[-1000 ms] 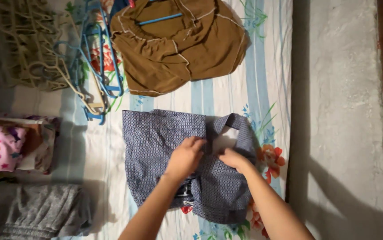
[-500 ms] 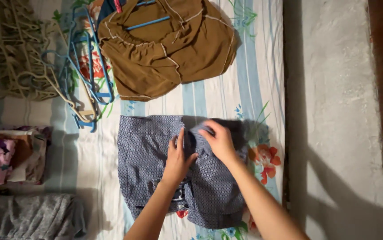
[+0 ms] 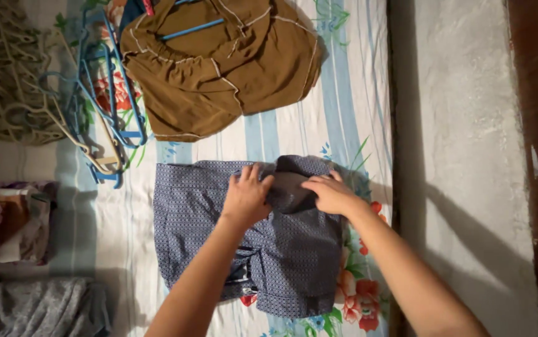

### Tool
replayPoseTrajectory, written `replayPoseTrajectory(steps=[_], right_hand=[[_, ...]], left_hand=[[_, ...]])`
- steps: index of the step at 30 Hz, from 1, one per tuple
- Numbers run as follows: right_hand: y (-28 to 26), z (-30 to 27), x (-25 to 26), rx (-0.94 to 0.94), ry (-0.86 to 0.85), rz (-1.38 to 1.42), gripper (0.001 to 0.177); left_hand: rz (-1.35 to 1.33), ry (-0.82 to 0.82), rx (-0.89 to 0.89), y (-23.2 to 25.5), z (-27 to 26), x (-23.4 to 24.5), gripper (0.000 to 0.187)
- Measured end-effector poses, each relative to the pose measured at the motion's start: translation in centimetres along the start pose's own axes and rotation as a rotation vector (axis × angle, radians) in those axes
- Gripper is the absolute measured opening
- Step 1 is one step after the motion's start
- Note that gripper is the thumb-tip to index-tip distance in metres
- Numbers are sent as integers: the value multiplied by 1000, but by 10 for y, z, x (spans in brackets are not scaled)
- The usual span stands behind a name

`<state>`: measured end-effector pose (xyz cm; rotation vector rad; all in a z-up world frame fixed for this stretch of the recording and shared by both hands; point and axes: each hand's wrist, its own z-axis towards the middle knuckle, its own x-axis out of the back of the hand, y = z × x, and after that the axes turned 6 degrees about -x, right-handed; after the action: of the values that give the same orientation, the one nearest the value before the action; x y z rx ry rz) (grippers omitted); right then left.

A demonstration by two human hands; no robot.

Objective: Folding various items of clothing such as shorts and shirts on a bed.

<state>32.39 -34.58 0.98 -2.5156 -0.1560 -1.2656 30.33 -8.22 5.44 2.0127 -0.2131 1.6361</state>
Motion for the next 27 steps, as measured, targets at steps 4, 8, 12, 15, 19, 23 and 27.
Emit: replayPoseTrajectory(steps=[4,8,12,15,19,23,27], right_hand=[[4,-21,33,-178,-65,-208,74],[56,-23,31,-126,-44,110,28],[129,-50,16,297,447,648,11],[192,-45,-46,-69,480,810,9],[69,-83,-23,-226,760,459,54],[-32,-105,-70,-82,783,711,30],[-158,-159,-66,155,290,547,33]], left_hand=[[-79,-150,58,1,3,45,82],[-162,-410,146,-9,4,56,73],[-193,4,-19,-38,4,-1,33],[-148,230,58,-17,2,24,19],[-196,417,157,-8,-19,13,24],[-425,597,413,-4,-93,-3,33],[-545,608,668,2,-180,-43,50]])
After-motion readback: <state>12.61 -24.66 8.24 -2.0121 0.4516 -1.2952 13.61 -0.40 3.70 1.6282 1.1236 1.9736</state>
